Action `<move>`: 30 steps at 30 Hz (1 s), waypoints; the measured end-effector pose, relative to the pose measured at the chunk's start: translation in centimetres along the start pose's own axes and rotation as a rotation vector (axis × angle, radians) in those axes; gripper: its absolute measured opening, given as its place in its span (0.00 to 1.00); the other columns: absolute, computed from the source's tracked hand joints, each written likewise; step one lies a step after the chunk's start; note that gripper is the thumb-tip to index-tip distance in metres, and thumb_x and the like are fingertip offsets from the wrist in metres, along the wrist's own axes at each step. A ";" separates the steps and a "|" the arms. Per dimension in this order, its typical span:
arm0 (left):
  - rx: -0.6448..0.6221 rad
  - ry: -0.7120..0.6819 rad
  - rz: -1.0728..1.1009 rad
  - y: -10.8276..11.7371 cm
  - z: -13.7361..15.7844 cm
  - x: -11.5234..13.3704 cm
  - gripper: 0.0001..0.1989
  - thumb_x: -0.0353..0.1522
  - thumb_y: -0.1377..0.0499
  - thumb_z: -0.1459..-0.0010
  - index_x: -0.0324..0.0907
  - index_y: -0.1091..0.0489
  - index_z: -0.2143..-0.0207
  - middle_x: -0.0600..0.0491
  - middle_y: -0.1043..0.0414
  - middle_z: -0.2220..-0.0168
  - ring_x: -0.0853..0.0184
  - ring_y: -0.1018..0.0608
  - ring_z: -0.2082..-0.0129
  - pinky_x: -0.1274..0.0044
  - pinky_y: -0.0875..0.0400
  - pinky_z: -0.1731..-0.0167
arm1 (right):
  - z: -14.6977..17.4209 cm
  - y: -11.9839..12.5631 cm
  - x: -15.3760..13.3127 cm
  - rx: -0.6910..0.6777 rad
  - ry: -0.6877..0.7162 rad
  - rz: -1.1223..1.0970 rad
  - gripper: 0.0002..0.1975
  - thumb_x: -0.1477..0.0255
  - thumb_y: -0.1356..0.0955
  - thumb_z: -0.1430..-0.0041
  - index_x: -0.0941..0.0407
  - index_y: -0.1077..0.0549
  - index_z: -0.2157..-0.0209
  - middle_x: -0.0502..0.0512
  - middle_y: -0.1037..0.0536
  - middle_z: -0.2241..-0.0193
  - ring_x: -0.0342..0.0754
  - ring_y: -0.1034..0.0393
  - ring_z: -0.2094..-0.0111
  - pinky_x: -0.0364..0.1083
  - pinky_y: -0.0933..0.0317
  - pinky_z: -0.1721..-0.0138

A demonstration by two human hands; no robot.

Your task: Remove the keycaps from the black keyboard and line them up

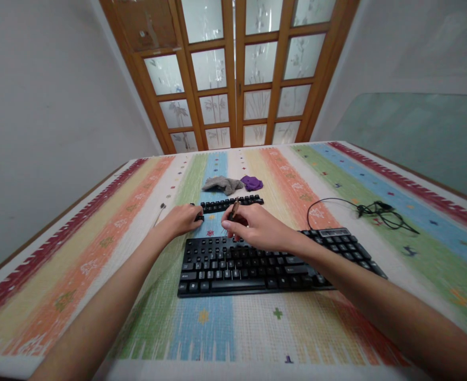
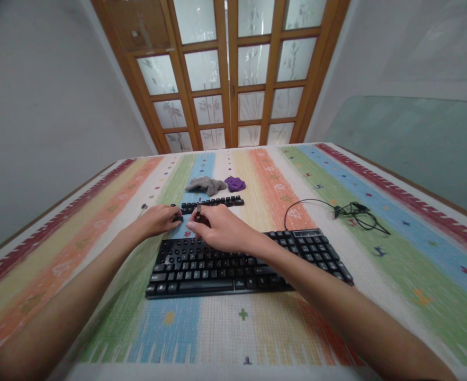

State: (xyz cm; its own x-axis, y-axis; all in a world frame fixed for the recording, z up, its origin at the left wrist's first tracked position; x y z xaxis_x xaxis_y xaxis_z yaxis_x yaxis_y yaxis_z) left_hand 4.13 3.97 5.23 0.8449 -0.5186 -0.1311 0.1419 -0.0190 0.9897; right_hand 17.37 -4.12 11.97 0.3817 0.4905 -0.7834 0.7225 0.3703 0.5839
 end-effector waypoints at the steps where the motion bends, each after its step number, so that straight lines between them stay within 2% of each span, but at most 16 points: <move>1: -0.002 -0.001 -0.001 0.0 -0.1 0.1 0.10 0.33 0.44 0.42 0.41 0.28 0.59 0.50 0.23 0.69 0.62 0.22 0.67 0.76 0.38 0.72 | 0.1 0.0 0.1 -0.001 -0.002 0.002 0.06 0.71 0.36 0.35 0.58 0.30 0.65 0.52 0.23 0.74 0.45 0.30 0.72 0.45 0.39 0.67; 17: -0.016 -0.009 -0.012 0.2 -0.9 0.3 0.11 0.32 0.44 0.44 0.41 0.26 0.60 0.49 0.23 0.70 0.61 0.22 0.68 0.76 0.35 0.71 | 1.3 1.1 0.3 0.014 0.004 -0.004 0.08 0.70 0.36 0.35 0.58 0.29 0.67 0.53 0.23 0.74 0.44 0.30 0.72 0.45 0.40 0.67; 30: -0.024 -0.007 -0.060 0.2 -0.7 0.1 0.11 0.31 0.44 0.44 0.41 0.26 0.60 0.48 0.21 0.67 0.61 0.21 0.67 0.76 0.36 0.72 | 1.1 1.0 0.1 0.008 0.009 -0.019 0.08 0.70 0.36 0.35 0.58 0.29 0.66 0.53 0.23 0.74 0.45 0.30 0.72 0.45 0.40 0.66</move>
State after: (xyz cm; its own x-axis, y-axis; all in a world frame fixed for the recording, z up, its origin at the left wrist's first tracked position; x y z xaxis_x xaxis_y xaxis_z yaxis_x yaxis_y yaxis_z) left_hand 4.61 4.55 5.41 0.8313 -0.5227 -0.1893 0.2041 -0.0298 0.9785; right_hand 18.76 -4.62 12.24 0.3628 0.4909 -0.7921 0.7338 0.3734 0.5675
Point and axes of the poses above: each hand's wrist, its own z-axis away from the middle knuckle, its own y-axis out of the back of the hand, x = y × z, the point moved 10 cm from there along -z, towards the middle knuckle
